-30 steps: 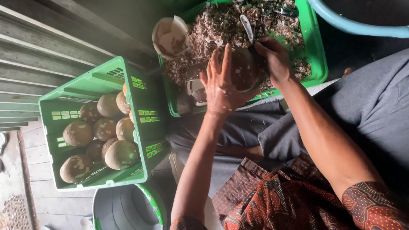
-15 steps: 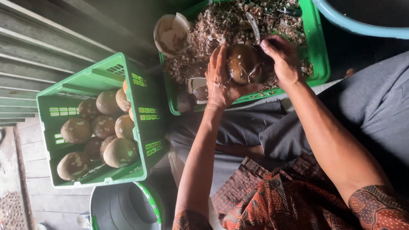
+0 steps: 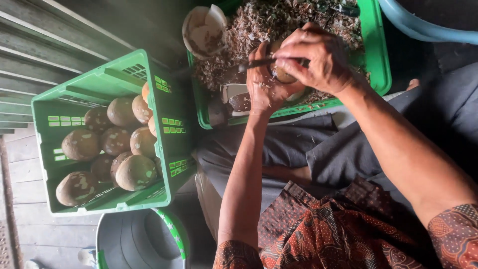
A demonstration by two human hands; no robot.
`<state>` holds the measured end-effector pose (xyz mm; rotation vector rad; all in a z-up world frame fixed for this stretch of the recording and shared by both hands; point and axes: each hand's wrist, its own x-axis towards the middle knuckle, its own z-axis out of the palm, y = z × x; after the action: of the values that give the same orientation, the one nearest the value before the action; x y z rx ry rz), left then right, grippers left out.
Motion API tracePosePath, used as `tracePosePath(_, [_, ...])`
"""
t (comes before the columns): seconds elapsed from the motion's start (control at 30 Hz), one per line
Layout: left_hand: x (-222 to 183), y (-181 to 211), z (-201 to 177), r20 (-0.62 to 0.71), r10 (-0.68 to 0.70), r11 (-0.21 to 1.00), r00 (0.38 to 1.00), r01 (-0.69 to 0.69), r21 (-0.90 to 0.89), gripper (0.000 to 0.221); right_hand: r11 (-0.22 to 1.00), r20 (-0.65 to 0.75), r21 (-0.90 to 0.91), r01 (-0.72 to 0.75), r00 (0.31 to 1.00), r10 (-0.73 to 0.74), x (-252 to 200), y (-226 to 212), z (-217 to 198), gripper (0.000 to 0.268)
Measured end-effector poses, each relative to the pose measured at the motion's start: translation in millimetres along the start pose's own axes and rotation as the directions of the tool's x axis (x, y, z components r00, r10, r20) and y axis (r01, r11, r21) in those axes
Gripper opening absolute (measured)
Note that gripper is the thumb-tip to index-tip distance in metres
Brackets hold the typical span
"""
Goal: Using a small metal tool to scrape off the remaining husk and fibers from a coconut shell to clean it.
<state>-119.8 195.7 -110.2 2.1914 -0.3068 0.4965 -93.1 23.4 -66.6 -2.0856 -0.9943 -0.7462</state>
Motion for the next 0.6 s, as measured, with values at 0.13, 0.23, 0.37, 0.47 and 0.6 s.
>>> tracePosePath(0.13, [-6,14,1,-0.084,0.071,0.994,0.994,-0.064,0.085,0.097,0.991,-0.045,-0.014,0.135,0.99,-0.135,14,-23,-19,0.016])
tracePosePath(0.23, [1,29,-3,-0.049,-0.065,0.993,0.997,0.07,0.094,0.092,0.991,0.04,0.124,-0.046,0.998,0.041,4,0,-20,0.018])
tracePosePath(0.37, [-4,10,1,-0.013,0.01,0.982,1.0,-0.008,0.187,0.11,0.983,0.131,0.176,-0.053,0.991,0.03,2,3,-7,0.015])
tracePosePath(0.47, [-2,23,0,-0.04,0.027,0.989,0.999,-0.021,0.145,0.102,0.964,0.125,0.248,-0.092,0.99,0.062,4,14,-10,0.017])
tracePosePath(0.6, [-7,11,5,0.017,0.084,0.972,0.996,-0.086,0.219,0.103,0.996,0.07,0.086,0.038,0.997,-0.044,11,-24,-22,0.02])
